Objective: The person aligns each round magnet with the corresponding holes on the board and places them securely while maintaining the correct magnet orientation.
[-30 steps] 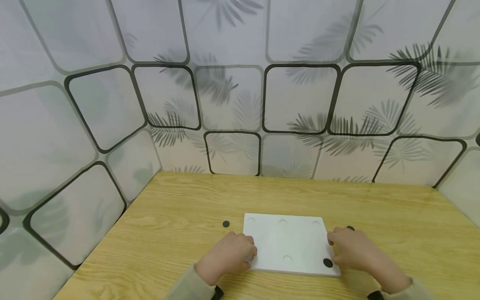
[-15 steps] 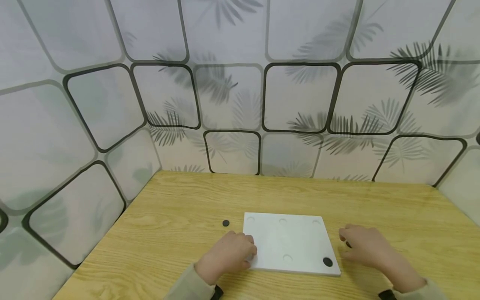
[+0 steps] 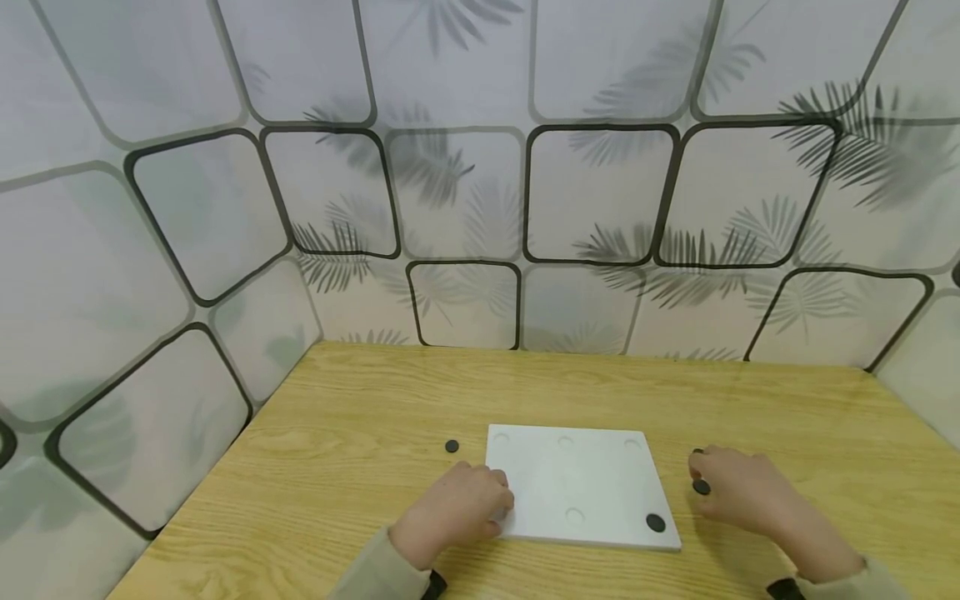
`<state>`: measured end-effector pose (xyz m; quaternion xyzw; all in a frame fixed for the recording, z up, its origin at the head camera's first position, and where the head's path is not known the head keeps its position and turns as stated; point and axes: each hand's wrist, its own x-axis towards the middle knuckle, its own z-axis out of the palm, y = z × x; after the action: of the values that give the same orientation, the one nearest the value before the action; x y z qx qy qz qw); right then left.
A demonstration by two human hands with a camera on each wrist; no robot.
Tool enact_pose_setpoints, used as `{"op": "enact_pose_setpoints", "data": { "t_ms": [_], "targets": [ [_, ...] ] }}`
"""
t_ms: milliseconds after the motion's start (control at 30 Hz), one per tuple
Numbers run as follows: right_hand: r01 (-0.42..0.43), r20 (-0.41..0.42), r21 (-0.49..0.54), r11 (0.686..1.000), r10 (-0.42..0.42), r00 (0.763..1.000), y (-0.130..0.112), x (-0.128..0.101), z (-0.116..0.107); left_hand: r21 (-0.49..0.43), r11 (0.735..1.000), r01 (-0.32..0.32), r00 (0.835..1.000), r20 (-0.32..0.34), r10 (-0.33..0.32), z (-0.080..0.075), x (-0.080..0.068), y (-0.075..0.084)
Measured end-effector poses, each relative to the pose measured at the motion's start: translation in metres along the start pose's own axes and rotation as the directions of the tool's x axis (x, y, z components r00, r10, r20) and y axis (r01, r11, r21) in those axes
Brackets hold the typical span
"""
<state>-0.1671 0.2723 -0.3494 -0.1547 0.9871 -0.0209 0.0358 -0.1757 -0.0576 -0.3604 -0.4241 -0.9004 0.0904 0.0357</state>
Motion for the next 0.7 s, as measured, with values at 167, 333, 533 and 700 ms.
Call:
{"op": "enact_pose_setpoints", "data": {
  "t_ms": [167,333,533,700],
  "targets": [
    [0.007,-0.014,-0.026,1.0,-0.007,1.0,0.001,0.003,0.001,-0.003,1.0,-0.001,1.0,-0.001,0.001,0.001,0.0,0.0],
    [-0.004,0.007,-0.026,1.0,0.004,1.0,0.004,0.007,0.002,-0.023,1.0,0.002,1.0,0.013,-0.002,0.001,0.001,-0.001],
    [-0.008,0.035,-0.035,0.999,0.009,0.999,0.008,0.011,0.003,-0.025,1.0,0.006,1.0,0.019,-0.005,-0.001,0.0,0.0],
    [-0.01,0.044,-0.053,0.999,0.012,0.999,0.01,0.014,0.005,-0.037,0.999,0.004,1.0,0.028,-0.003,-0.001,0.001,0.0]
  ]
}}
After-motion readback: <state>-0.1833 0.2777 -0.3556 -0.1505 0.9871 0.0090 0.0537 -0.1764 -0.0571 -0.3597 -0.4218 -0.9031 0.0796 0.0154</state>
